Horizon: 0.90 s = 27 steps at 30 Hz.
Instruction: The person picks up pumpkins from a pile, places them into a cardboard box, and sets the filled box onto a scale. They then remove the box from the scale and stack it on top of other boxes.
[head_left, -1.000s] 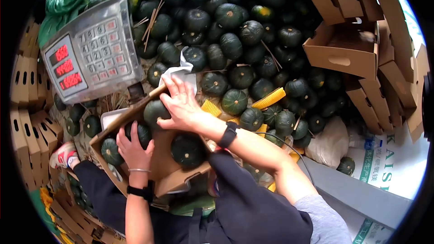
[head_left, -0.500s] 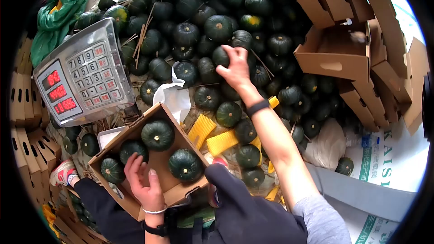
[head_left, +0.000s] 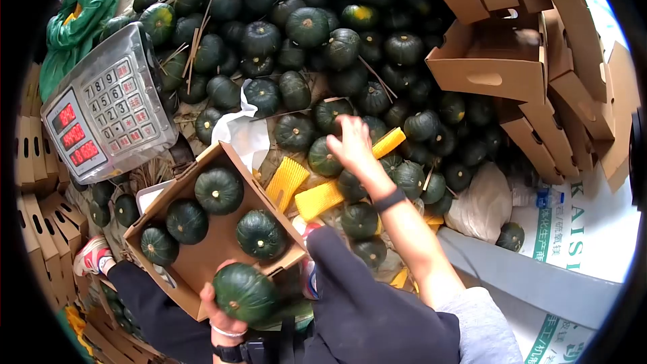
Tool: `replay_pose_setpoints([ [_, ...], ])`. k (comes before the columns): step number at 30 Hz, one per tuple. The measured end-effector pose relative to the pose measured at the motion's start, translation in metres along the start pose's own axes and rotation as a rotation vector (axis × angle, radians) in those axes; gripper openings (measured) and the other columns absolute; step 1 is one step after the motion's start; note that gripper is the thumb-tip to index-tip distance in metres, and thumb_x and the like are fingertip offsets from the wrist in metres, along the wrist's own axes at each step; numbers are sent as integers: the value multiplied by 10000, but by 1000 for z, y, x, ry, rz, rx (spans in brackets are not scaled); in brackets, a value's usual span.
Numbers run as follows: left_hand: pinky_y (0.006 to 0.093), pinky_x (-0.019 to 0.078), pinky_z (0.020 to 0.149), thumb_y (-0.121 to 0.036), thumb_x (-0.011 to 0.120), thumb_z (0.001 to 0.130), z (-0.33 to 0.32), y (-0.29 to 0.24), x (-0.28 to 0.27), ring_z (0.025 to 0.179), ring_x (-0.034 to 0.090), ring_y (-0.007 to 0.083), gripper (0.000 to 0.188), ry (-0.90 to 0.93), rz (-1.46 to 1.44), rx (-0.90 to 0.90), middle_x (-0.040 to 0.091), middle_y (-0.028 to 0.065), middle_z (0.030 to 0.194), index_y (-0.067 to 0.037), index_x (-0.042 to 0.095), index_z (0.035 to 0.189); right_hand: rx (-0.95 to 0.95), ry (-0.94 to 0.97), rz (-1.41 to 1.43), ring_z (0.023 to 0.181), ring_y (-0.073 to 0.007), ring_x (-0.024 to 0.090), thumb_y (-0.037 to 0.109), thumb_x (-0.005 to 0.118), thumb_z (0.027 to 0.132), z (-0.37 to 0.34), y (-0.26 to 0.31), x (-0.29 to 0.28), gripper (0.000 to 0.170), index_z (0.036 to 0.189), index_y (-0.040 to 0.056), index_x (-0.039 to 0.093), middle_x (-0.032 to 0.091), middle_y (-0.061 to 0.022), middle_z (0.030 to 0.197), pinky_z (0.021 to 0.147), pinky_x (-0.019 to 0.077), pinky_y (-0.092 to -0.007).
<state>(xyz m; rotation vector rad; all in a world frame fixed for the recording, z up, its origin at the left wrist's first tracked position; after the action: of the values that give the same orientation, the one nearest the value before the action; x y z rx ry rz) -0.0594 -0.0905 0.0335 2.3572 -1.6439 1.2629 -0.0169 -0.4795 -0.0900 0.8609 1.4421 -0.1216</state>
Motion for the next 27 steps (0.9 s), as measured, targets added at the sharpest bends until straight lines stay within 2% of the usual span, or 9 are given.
replay_pose_setpoints([
  [5,459,518,934,-478,647,858,-20,-20,-41,1071,617,299,669,-202,91,107,598,138,1220,-44,471,1335,106,85,-176,1175,-502,442,349,833,582,57,6,25,971,1437,278,378,408,-314,1321,1028,405,-512],
  [8,412,491,957,-248,714,810,-13,-40,-60,1084,586,249,601,-249,347,203,576,97,1200,-60,475,1328,88,189,14,1171,-505,441,347,829,573,62,-4,10,953,1424,298,403,375,-337,1364,1027,410,-506],
  [10,394,477,966,-161,716,785,-9,-45,-65,1087,571,221,591,-352,590,315,568,87,1185,-66,481,1318,-24,182,638,1252,-352,490,332,748,709,50,-5,-5,817,1433,185,398,472,-221,1361,1031,437,-466],
  [12,356,452,971,-92,705,770,-6,-48,-89,1080,558,208,576,-438,876,363,562,90,1184,-51,490,1303,119,520,1710,1263,-286,514,295,646,829,14,8,-36,695,1448,140,372,503,-143,1367,1017,468,-459],
  [14,343,443,970,-99,705,775,6,-43,-116,1074,559,215,568,-484,1193,463,565,92,1183,-43,495,1300,283,618,2026,1251,-291,530,256,568,888,-10,22,-52,632,1469,149,344,485,-124,1397,1006,487,-463],
  [18,340,423,999,-60,621,838,7,-51,-164,1137,546,226,451,-607,1101,556,557,121,1248,-6,531,1277,194,468,1657,1143,-214,584,215,727,854,-38,51,-36,631,1382,82,409,551,-105,1281,961,520,-395],
  [20,406,394,1053,-28,600,800,-5,-55,-149,1204,514,339,414,-635,1665,673,543,199,1269,-15,580,1213,81,504,1421,1058,-171,603,174,792,767,-51,86,-44,643,1307,61,462,601,-93,1157,922,515,-344],
  [22,428,378,1067,-19,627,768,-16,-52,-106,1221,490,378,428,-659,1683,771,512,213,1296,-12,586,1194,-121,702,1109,1050,-175,598,201,809,718,-64,126,-52,653,1268,47,494,605,-105,1137,900,510,-347],
  [27,412,385,1064,-3,638,774,-43,-44,-88,1225,501,361,442,-748,1471,771,514,190,1305,-10,574,1212,-866,758,538,1014,-388,562,396,784,708,-123,218,4,656,1162,-30,577,566,-205,1049,873,487,-445],
])
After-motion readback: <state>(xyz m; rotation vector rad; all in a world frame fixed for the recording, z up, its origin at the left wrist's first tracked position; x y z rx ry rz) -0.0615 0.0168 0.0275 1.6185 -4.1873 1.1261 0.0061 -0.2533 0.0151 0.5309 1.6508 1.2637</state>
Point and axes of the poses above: each hand's wrist, its own z-axis towards the middle knuckle, its own x-axis out of the palm, y = z × x, the point moved 1 cm from there along z, towards the middle knuckle
